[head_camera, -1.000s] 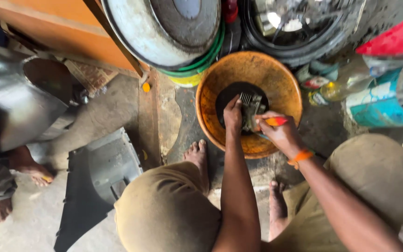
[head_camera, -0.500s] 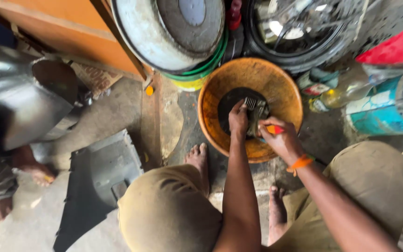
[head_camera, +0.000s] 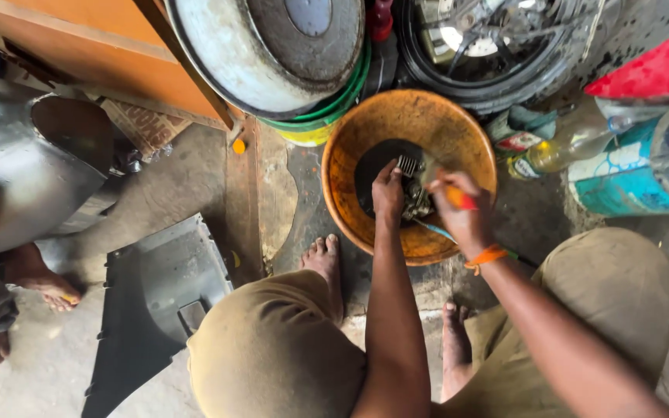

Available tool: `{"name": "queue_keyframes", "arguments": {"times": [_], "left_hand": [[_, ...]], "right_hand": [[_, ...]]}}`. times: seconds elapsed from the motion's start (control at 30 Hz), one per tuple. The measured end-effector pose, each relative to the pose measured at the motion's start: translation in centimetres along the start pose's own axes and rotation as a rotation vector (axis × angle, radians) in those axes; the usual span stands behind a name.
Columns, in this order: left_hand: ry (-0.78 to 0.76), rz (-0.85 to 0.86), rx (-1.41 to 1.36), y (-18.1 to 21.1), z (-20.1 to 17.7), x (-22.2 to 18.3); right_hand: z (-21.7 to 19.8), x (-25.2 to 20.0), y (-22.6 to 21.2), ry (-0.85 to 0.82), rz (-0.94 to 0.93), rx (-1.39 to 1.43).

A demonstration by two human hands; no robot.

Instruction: Cleaning a motorcycle engine cylinder head with a brush and solvent in a bowl.

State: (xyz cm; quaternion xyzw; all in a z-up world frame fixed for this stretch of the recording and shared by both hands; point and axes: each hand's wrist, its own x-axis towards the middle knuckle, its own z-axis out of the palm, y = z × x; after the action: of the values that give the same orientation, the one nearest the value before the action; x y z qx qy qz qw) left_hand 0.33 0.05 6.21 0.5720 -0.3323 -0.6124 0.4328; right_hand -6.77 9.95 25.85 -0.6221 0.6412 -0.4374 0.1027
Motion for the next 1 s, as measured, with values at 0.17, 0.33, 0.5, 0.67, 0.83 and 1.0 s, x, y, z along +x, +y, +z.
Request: {"name": "queue_keyframes", "arguments": {"times": [0.17, 0.33, 0.5, 0.67, 0.83, 1.0], "left_hand": [[-0.003, 0.064, -0.015, -0.1, 0.3, 0.7], [-0.026, 0.04, -0.092, -1.8, 0.0, -0.1], [-0.033, -0.018, 0.017, 3.1, -0.1, -1.5], [-0.034, 0.207, 0.072, -5.1, 0.9, 1.1], [0.003, -0.044, 0.214, 5.0, -0.7, -3.2], [0.0, -0.115, 0.25, 4.1, -0.9, -2.3]], "right_hand": [[0.1, -1.7, -1.5, -0.287, 0.12, -0.072], [0.2, -1.0, -1.1, -0.279, 0.11, -0.078], [-0.4, 1.2, -0.8, -0.29, -0.063, -0.026], [0.4, 0.4, 0.6, -0.351, -0.057, -0.295], [-0.1, 2.8, -0.1, -0.235, 0.024, -0.048], [0.4, 2.1, 0.3, -0.356, -0.07, -0.168]]}}
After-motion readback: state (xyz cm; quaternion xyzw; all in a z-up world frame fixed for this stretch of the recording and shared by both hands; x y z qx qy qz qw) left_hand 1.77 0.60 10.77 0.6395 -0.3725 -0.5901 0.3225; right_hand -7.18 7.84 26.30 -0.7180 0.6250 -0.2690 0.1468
